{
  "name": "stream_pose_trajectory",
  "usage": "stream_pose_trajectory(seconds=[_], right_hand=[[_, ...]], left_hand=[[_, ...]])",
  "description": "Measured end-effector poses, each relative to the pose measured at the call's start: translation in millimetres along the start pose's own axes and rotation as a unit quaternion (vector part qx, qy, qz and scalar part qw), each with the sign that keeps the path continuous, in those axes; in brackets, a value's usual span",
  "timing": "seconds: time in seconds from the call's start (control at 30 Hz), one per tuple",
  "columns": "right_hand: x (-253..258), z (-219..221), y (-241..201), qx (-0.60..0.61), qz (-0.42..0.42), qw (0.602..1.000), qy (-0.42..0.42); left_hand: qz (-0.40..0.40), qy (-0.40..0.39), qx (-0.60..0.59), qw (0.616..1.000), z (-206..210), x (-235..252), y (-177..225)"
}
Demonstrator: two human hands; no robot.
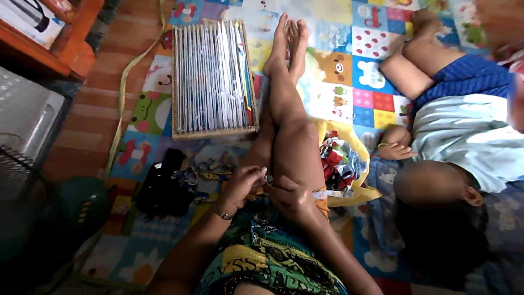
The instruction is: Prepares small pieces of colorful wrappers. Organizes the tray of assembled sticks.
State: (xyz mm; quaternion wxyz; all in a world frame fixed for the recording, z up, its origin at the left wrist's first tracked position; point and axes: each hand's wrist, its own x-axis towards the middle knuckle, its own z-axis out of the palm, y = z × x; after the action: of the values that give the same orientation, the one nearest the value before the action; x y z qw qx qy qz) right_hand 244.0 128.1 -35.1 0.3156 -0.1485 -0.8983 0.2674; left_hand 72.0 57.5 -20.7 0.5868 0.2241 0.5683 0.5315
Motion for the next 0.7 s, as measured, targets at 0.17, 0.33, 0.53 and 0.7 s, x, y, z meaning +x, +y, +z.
stream_pose_trajectory(seconds=[0.17,0.33,0.53,0.7], right_hand=[[1.4,3.6,-1.3,0.028,0.018,0.999,0.004],[3.5,0.7,-5.8,0.196,0.121,0.970,0.075],[10.8,-3.4,-14.1,0.373,0.254,0.880,0.146],[10.2,-5.7,-14.5,0.428,0.309,0.841,0.121]], left_hand=[[-0.046,0.003,-0.085,0.995,4.5,-3.7,-7.6],[0.055,0.008,-0.024,0.998,13.2,-11.4,-14.5],[0.269,-0.081,0.048,0.959,7.6,-7.1,-23.5],[0.288,-0.124,0.096,0.945,2.4,-4.8,-21.7]])
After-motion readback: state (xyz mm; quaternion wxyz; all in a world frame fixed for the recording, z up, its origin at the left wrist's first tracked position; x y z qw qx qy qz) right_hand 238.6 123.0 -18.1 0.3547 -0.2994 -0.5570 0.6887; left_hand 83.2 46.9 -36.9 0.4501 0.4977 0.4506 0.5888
